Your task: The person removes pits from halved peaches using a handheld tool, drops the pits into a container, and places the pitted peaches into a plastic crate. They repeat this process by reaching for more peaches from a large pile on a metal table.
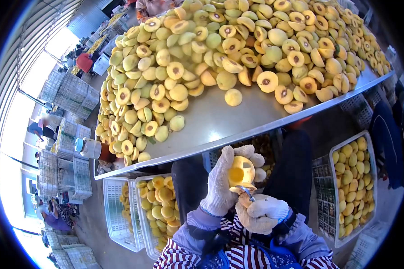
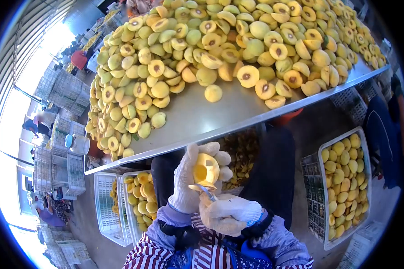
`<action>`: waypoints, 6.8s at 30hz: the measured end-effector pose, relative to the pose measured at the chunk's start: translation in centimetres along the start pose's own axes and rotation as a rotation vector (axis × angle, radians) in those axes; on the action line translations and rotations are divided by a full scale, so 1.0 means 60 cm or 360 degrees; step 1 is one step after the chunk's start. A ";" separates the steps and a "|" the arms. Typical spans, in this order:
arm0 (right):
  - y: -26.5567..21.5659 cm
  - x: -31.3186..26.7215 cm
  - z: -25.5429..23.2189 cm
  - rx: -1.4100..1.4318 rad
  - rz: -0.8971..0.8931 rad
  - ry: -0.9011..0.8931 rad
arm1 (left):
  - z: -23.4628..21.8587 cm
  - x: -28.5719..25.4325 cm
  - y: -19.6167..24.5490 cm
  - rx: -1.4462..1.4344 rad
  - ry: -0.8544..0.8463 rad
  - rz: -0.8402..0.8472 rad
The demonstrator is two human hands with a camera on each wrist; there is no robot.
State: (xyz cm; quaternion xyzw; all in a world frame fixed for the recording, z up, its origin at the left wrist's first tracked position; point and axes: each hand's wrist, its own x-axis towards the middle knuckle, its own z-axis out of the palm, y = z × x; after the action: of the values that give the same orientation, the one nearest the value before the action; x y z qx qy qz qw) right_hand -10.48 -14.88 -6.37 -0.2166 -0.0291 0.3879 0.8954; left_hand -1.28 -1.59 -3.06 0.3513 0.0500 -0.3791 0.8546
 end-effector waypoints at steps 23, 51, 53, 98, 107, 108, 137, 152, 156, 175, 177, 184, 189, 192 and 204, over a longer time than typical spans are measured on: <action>-0.008 0.045 -0.042 -0.0522 0.0247 0.0706 | -0.248 0.072 0.299 0.3330 0.0862 0.1223; -0.001 0.073 -0.108 -0.0258 0.0335 0.0631 | -0.217 0.280 0.332 0.3492 0.0933 0.0528; -0.003 0.072 -0.097 -0.0294 0.0242 0.0587 | -0.220 0.316 0.339 0.3348 0.0929 0.0403; 0.041 0.073 -0.090 -0.0428 0.0183 0.0740 | -0.317 0.125 0.234 0.3200 0.0424 0.0355; 0.052 0.089 -0.051 -0.0570 0.0241 0.0802 | -0.300 0.122 0.221 0.3188 0.1254 0.0403; 0.054 0.092 -0.049 -0.0595 0.0252 0.0802 | -0.299 0.117 0.225 0.3182 0.1223 0.0325; 0.086 0.111 0.002 -0.1117 0.0255 0.0873 | -0.300 0.064 0.189 0.2802 0.1106 0.0800; 0.025 0.067 0.061 -0.0896 0.0195 0.0766 | -0.155 -0.039 0.133 0.0430 0.0010 0.0746; 0.034 0.069 0.047 -0.0855 0.0048 0.0599 | -0.147 -0.047 0.077 0.0484 -0.0111 0.0543; 0.001 0.049 0.049 -0.1245 0.0071 0.1085 | -0.065 -0.048 0.012 0.0095 0.0238 0.0531; 0.002 0.052 0.044 -0.1313 0.0094 0.1079 | -0.062 -0.049 0.009 0.0173 0.0244 0.0552; 0.013 0.057 0.028 -0.1640 -0.0026 0.1102 | -0.048 -0.054 -0.002 0.0651 0.0245 0.0718; -0.011 0.058 0.055 -0.1169 0.0145 0.0994 | -0.052 -0.051 0.003 0.0791 0.0200 0.0623; -0.014 0.055 0.053 -0.0914 0.0073 0.1085 | -0.045 -0.049 0.004 0.0550 0.0173 0.0522; 0.011 0.049 0.031 -0.1503 0.0060 0.1163 | -0.088 -0.044 0.001 0.0262 0.0188 0.0486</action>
State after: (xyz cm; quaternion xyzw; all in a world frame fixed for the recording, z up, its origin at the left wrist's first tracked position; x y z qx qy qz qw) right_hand -9.30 -11.72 -5.33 -0.7111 0.1154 0.2492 0.6472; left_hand -2.17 3.45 -6.05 0.4452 0.0149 -0.2264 0.8662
